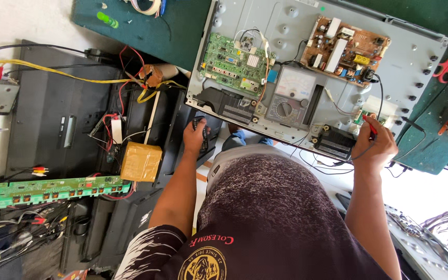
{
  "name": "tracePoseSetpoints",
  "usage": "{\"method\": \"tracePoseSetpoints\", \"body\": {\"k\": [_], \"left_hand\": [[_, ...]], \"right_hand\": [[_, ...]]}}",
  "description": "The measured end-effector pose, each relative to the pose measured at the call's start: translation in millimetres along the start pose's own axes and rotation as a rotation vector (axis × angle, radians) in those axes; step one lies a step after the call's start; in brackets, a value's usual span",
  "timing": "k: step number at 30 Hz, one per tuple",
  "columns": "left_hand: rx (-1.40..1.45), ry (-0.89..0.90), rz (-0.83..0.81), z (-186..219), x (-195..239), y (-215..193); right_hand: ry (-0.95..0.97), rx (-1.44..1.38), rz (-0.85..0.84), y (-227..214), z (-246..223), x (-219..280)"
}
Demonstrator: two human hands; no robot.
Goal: The person uses a multimeter to test points on the circuit board of a disassembled television. They hold the multimeter probes against various components while simultaneously using a remote control in their other hand.
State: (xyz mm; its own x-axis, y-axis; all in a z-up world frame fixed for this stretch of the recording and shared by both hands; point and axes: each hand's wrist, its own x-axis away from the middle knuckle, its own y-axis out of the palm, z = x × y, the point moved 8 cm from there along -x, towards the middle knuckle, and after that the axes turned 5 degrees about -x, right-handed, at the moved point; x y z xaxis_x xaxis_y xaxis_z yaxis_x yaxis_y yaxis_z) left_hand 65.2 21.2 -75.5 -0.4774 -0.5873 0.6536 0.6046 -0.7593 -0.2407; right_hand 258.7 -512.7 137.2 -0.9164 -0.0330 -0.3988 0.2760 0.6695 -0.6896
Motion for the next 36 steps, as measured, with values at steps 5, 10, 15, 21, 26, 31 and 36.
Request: {"method": "tracePoseSetpoints", "body": {"k": [5,10,15,21,26,31,36], "left_hand": [[-0.030,0.027,0.000,-9.9,-15.1,6.3],[-0.020,0.040,-0.021,-11.6,-17.4,12.9],[-0.018,0.066,-0.030,-6.8,-15.9,13.7],[-0.073,0.054,-0.011,-3.2,-12.3,7.4],[-0.046,0.144,-0.043,-20.4,-26.0,5.1],[-0.041,0.123,-0.049,-32.2,-24.0,5.7],[-0.111,0.092,-0.052,-24.6,-2.1,0.4]], "right_hand": [[0.010,0.005,0.000,1.8,5.9,2.5],[0.007,0.021,-0.005,2.0,4.8,3.4],[0.003,0.023,0.007,2.3,5.9,3.7],[0.025,0.020,-0.006,2.0,10.2,6.2],[0.011,0.054,0.039,-2.4,-9.9,-7.0],[0.043,-0.017,0.091,-4.2,-1.9,-6.4],[0.123,-0.036,0.072,-1.9,0.2,-5.9]]}}
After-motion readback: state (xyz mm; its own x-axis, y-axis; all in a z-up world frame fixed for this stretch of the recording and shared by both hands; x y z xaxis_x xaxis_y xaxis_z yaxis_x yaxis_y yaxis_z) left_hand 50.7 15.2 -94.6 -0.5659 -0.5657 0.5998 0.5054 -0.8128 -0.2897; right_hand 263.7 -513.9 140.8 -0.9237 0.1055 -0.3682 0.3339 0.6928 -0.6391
